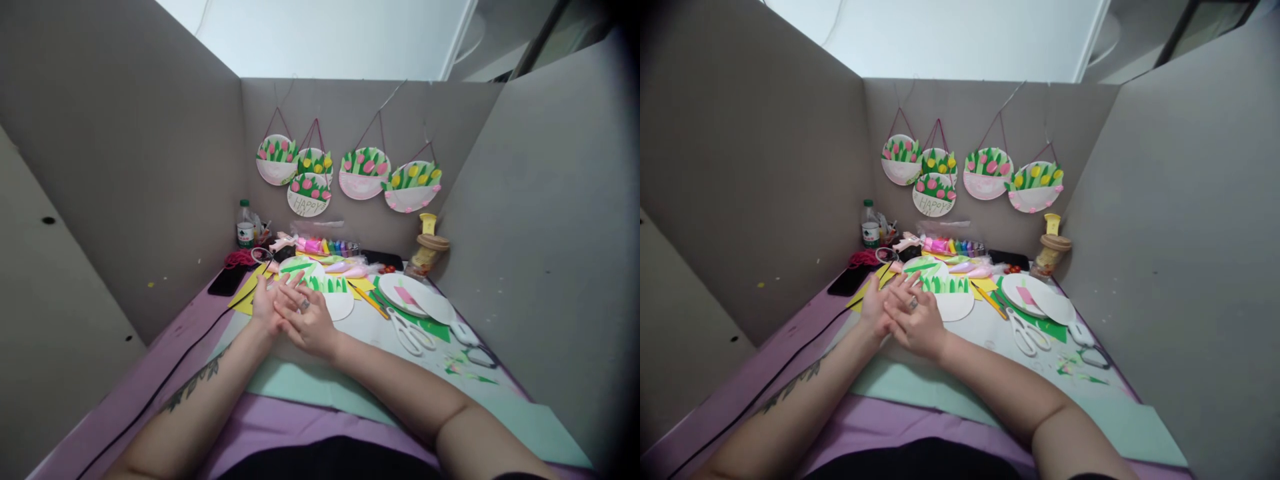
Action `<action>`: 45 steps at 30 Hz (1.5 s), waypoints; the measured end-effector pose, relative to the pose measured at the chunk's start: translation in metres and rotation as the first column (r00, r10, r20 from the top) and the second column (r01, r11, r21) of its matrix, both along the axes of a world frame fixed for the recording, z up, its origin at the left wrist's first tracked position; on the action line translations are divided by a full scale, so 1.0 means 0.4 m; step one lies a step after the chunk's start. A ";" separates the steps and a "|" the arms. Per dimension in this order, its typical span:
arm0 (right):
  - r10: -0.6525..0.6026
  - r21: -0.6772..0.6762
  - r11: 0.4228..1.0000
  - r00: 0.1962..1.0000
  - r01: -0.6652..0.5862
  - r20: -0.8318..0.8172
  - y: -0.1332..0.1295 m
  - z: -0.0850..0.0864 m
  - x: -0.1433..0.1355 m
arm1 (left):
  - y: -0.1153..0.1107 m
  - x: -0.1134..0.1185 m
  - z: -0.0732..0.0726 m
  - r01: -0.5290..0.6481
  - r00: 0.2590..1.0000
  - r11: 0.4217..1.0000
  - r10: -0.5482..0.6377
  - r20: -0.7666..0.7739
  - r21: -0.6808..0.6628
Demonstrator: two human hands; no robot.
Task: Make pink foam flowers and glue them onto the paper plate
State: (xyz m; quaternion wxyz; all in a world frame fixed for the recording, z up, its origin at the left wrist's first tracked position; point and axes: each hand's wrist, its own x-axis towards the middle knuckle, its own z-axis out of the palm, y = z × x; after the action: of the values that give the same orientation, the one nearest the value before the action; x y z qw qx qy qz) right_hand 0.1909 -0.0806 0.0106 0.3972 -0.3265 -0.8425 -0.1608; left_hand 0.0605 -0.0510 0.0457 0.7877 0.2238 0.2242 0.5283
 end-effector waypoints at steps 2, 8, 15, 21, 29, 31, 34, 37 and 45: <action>-0.022 0.012 1.000 1.000 0.022 -0.004 0.002 0.001 0.000 | -0.001 0.002 -0.001 0.014 1.000 1.000 -0.014 -0.008 -0.013; 0.047 -0.032 0.998 0.998 -0.048 -0.048 -0.007 -0.005 -0.005 | -0.007 0.005 0.003 -0.038 0.999 0.999 0.037 -0.028 -0.018; 0.069 -0.183 0.971 0.914 -0.153 -0.400 0.021 0.010 -0.006 | -0.015 0.026 0.001 0.039 0.998 0.999 -0.039 -0.045 -0.007; 0.001 -0.166 0.981 0.870 -0.096 -0.492 0.043 0.032 0.046 | 0.002 -0.001 -0.015 -0.001 0.896 0.970 0.109 -0.430 0.243; -0.045 -0.089 0.996 0.928 0.012 -0.370 0.058 0.029 0.083 | -0.007 -0.016 -0.003 0.188 0.644 0.852 0.269 -0.716 0.489; -0.046 -0.075 0.997 0.936 0.021 -0.348 0.057 0.029 0.083 | -0.011 -0.014 0.000 0.196 0.643 0.848 0.268 -0.718 0.492; -0.043 -0.057 0.998 0.944 0.026 -0.327 0.054 0.029 0.084 | -0.012 -0.014 0.002 0.200 0.642 0.853 0.258 -0.722 0.483; -0.043 -0.040 0.999 0.948 0.032 -0.315 0.055 0.027 0.087 | -0.010 -0.014 -0.002 0.203 0.652 0.863 0.233 -0.721 0.462; -0.032 0.081 0.995 0.962 0.056 -0.271 0.063 0.021 0.090 | 0.003 -0.021 -0.015 0.217 0.628 0.847 0.259 -0.734 0.485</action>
State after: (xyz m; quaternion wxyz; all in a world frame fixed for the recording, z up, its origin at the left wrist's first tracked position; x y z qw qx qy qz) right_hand 0.2271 -0.0553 0.0190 0.5185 -0.3463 -0.7651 -0.1606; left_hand 0.0521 -0.0497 0.0398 0.5115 0.6349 0.3890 0.4288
